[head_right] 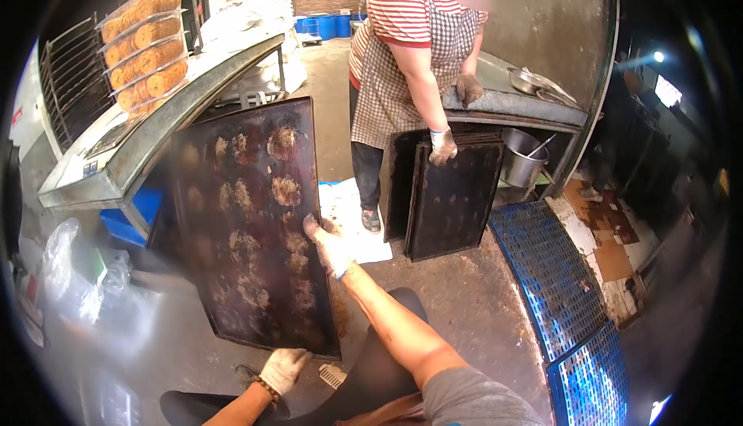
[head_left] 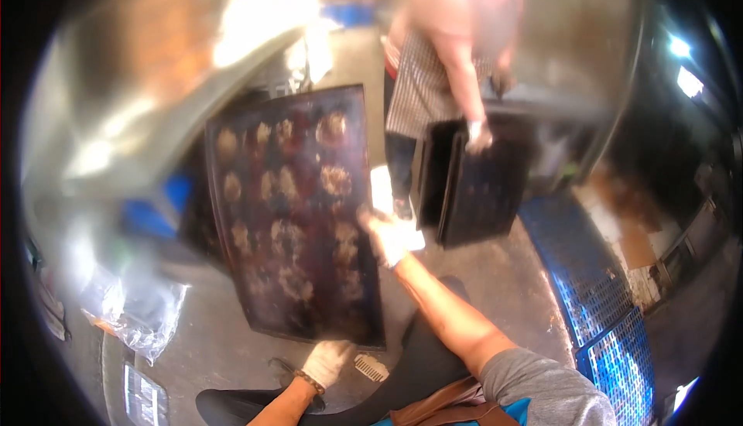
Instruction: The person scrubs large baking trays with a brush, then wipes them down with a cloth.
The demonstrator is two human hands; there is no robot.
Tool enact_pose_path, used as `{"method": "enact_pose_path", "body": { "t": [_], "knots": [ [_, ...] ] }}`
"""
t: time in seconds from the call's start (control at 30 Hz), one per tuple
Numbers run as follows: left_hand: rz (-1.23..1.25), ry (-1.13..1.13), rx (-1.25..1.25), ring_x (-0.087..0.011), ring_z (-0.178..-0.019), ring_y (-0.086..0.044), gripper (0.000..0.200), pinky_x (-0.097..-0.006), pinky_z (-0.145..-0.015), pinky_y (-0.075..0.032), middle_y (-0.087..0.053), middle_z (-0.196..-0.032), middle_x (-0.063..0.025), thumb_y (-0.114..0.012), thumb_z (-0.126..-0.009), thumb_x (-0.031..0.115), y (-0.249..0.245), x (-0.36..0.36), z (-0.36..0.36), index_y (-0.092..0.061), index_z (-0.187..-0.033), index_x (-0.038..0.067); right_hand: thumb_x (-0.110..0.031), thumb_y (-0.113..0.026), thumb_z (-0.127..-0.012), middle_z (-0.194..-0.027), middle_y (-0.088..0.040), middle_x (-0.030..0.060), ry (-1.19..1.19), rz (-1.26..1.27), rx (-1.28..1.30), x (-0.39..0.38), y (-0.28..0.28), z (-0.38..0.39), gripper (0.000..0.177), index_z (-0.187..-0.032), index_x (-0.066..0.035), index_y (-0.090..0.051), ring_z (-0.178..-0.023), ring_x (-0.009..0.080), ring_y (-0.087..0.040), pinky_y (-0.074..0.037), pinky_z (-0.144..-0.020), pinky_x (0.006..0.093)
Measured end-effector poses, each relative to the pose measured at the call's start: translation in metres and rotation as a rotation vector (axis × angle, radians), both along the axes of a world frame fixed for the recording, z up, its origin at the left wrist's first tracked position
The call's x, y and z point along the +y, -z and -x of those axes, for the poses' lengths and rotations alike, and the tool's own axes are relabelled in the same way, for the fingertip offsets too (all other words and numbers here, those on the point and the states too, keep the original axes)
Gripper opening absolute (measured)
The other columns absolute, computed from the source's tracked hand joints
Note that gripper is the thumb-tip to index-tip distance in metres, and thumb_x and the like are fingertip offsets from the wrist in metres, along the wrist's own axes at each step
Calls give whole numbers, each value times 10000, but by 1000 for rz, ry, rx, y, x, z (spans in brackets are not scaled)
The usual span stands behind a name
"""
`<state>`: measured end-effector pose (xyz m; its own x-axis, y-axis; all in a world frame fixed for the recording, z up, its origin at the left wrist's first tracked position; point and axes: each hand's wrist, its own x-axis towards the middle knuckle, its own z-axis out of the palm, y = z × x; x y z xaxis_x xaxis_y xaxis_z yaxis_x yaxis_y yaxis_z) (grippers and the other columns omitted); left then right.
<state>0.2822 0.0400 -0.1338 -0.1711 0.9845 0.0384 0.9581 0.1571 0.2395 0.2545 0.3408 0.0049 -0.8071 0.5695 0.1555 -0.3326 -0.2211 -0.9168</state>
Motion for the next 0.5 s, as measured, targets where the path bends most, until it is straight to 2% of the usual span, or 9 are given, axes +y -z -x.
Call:
{"method": "enact_pose_path", "body": {
  "t": [0.13,0.2,0.27,0.33,0.4,0.43,0.5],
  "knots": [
    [-101,-121,203,-326,-1085,-622,413,-435,-928,-494,-663,-1135,-126,-615,-760,103,27,-17,23,-667,-1170,86,-310,-675,-987,-1182,-642,59,-29,2,76,-3,-3,6,504,-1331,47,-586,-1095,142,-556,-450,-982,310],
    [-84,-421,362,-317,-1112,-606,404,-445,-966,-467,-666,-1126,-123,-635,-726,111,37,-28,43,-683,-1127,105,-305,-672,-989,-1180,-643,55,-15,50,104,-5,-9,4,498,-1337,40,-583,-1095,138,-556,-451,-981,307],
    [-162,-599,408,-311,-1109,-597,362,-449,-985,-449,-667,-1110,-116,-636,-722,136,38,-44,64,-696,-1078,105,-257,-654,-989,-1278,-633,110,-27,66,92,-4,-10,3,477,-1349,46,-576,-1127,192,-578,-465,-993,346],
    [-115,-744,601,-305,-1080,-601,300,-431,-949,-466,-670,-1092,-110,-632,-726,130,62,-64,92,-715,-1013,108,-267,-661,-985,-1237,-641,102,-46,55,84,-4,-11,-2,485,-1347,44,-578,-1115,182,-579,-468,-982,337],
    [14,-1063,435,-305,-1077,-602,222,-414,-916,-482,-676,-1068,-110,-621,-749,120,63,-80,110,-735,-940,107,-277,-669,-981,-1196,-648,93,-55,55,76,-7,-20,-14,493,-1346,42,-580,-1102,172,-580,-470,-971,329],
    [112,-1208,310,-309,-1059,-609,197,-405,-892,-493,-682,-1059,-113,-623,-767,127,56,-85,117,-746,-919,105,-284,-671,-985,-1185,-644,66,-75,31,-75,-11,-31,-23,484,-1336,38,-586,-1092,146,-571,-463,-962,303],
    [165,-1275,338,-319,-1045,-614,186,-407,-899,-510,-676,-1049,-113,-648,-796,192,60,-83,119,-755,-914,97,-293,-678,-986,-1174,-644,49,-114,-24,-26,-7,-7,-11,481,-1323,38,-591,-1064,120,-563,-460,-939,268]
  ]
}}
